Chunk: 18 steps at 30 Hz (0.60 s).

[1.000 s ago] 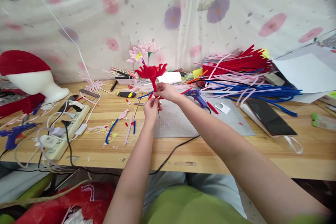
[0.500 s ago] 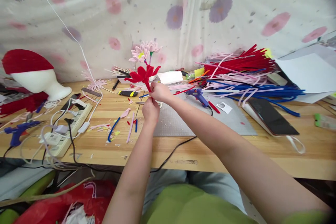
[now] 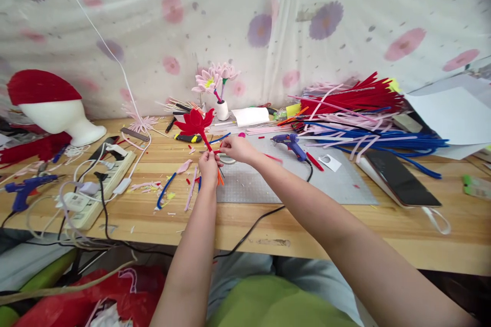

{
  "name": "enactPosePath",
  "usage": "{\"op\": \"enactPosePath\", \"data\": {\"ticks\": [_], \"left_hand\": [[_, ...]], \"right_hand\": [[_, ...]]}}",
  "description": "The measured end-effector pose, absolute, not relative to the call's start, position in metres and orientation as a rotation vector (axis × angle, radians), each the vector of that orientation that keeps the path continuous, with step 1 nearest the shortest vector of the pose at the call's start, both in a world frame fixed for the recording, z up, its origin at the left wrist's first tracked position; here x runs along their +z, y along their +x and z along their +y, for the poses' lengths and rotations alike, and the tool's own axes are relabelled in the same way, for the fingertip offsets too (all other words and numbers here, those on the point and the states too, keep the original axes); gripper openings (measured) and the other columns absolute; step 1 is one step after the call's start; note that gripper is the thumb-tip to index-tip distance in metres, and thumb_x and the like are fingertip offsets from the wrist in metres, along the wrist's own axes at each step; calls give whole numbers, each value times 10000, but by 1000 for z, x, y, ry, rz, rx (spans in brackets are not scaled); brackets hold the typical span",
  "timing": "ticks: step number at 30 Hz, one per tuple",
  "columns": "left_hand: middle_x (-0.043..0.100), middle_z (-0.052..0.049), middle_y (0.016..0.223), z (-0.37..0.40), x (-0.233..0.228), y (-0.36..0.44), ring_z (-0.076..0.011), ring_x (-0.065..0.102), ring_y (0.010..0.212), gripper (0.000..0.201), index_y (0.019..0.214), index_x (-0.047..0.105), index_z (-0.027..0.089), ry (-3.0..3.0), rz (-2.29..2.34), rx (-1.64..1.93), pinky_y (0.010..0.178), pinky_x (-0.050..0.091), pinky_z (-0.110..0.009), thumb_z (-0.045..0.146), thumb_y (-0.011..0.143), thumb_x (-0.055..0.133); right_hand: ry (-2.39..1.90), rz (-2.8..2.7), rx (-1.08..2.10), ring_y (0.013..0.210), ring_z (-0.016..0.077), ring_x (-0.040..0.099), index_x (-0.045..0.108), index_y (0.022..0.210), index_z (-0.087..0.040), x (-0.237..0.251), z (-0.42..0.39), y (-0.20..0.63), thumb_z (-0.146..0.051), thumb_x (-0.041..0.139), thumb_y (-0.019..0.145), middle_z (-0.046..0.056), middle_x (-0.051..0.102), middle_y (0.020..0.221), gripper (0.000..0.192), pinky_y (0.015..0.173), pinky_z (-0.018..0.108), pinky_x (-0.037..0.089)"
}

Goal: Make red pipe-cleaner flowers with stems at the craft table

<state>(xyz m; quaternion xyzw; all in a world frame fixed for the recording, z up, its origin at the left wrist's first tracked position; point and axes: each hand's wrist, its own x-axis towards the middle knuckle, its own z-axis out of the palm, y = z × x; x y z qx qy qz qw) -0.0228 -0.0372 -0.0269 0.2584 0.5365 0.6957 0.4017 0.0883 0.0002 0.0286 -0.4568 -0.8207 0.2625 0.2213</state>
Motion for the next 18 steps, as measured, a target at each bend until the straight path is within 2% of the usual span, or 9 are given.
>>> {"op": "enactPosePath", "data": {"ticks": [5,8,13,15,18], "left_hand": [[425,64,464,-48,-20,-21,-20,335,342,86,677,552,125,556,1115,1776,373,329,-143,169,750,537],[387,71,480,-54,-12,-16,-5,316,348,79,766,586,112,459,889,1691,370,307,-119,140,781,514],[334,77,491,-60,-4,-7,9,283,340,162,770,554,127,282,593,1502,370,316,-82,118,855,417],[349,75,494,-61,-2,-5,9,298,342,196,770,547,132,246,557,1448,385,345,-80,120,874,381],[422,62,504,-61,-2,0,-2,379,373,200,749,553,135,276,617,1418,454,430,-114,129,870,393]], "right_hand": [[-1308,-2177,718,610,108,483,602,685,-170,23,-3,93,-313,579,737,18,616,698,154,554,224,285],[-1251,-2019,984,565,86,449,569,650,-151,6,5,97,-316,601,716,-9,567,621,180,543,212,295],[-1059,-1754,1407,529,64,429,542,623,-139,-15,7,108,-304,645,670,-41,507,553,200,528,198,332],[-981,-1694,1564,561,67,467,579,674,-136,-15,3,117,-297,667,657,-28,552,605,184,548,197,361],[-740,-1531,1823,706,90,550,629,817,-150,-6,-3,128,-324,677,669,17,636,805,234,640,207,420]]}}
